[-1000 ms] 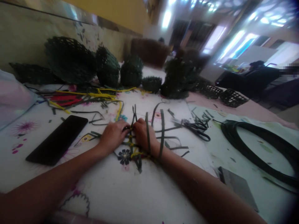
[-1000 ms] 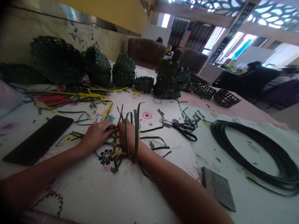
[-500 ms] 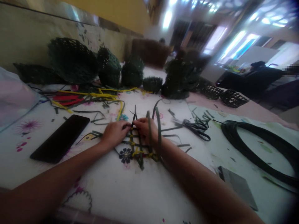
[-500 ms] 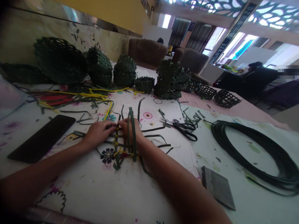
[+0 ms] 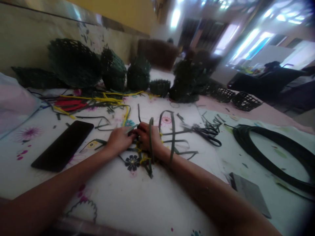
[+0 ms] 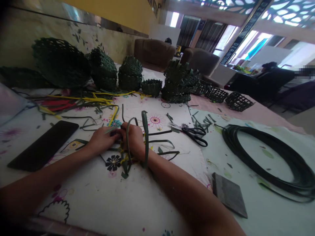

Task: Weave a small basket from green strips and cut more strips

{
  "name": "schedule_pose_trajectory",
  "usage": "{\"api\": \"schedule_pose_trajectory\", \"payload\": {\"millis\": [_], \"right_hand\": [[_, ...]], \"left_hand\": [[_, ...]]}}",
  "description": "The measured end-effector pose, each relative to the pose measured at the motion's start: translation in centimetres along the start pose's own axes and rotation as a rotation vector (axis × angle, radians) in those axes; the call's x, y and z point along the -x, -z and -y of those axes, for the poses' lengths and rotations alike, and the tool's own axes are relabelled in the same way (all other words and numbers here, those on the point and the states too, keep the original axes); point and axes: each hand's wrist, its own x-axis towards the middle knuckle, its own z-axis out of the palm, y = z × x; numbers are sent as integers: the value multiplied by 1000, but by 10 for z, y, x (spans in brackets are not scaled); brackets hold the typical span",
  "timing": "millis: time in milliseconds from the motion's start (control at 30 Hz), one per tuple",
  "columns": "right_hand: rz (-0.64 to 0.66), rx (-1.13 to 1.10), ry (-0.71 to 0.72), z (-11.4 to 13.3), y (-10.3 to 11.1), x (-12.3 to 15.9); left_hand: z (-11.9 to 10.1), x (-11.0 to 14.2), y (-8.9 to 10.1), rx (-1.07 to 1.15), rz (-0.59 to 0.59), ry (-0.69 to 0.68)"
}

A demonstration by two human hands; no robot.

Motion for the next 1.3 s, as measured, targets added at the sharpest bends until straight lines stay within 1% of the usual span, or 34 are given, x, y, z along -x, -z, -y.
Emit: {"api": "schedule_pose_trajectory", "payload": {"millis": [100,200,267,333,467,567,667,733,800,867,933,967,1000,1033,1100,1200,1233,1300], "right_hand": [[9,0,3,2,-1,2],[6,-5,-21,2,0,-1],[19,7,-29,3,4,-6],[66,27,-29,5,12,-11],[204,55,-11,18,38,-11],[269,57,-3,31,66,3],[290,-35,-28,43,96,23],[247,-131,-42,50,113,39],[146,-189,-29,56,125,58],[-44,-141,37,56,132,77],[-278,18,144,49,136,93],[-372,107,196,44,138,100],[-436,183,241,37,139,106],[-463,237,279,30,141,110],[-444,293,341,18,143,116],[-339,307,430,11,144,118],[-283,310,468,12,143,118],[-130,352,558,16,138,119]], "left_hand": [[1,-1,1,-16,24,-12],[-1,-2,2,-82,39,-26],[-1,-2,2,-115,43,-51],[0,-1,2,-105,34,-89],[6,1,3,-83,-34,-212],[8,4,8,-196,-129,-347],[7,8,13,-340,-235,-456],[6,12,16,-381,-294,-511],[5,15,19,-370,-358,-562],[6,18,22,-316,-407,-597],[6,22,27,-227,-442,-604],[6,25,30,-174,-450,-604],[5,29,33,-118,-449,-610],[5,34,36,-64,-431,-628],[6,47,40,16,-327,-690],[9,72,37,48,-105,-755],[10,80,34,46,-54,-751],[10,93,24,48,3,-716]]}}
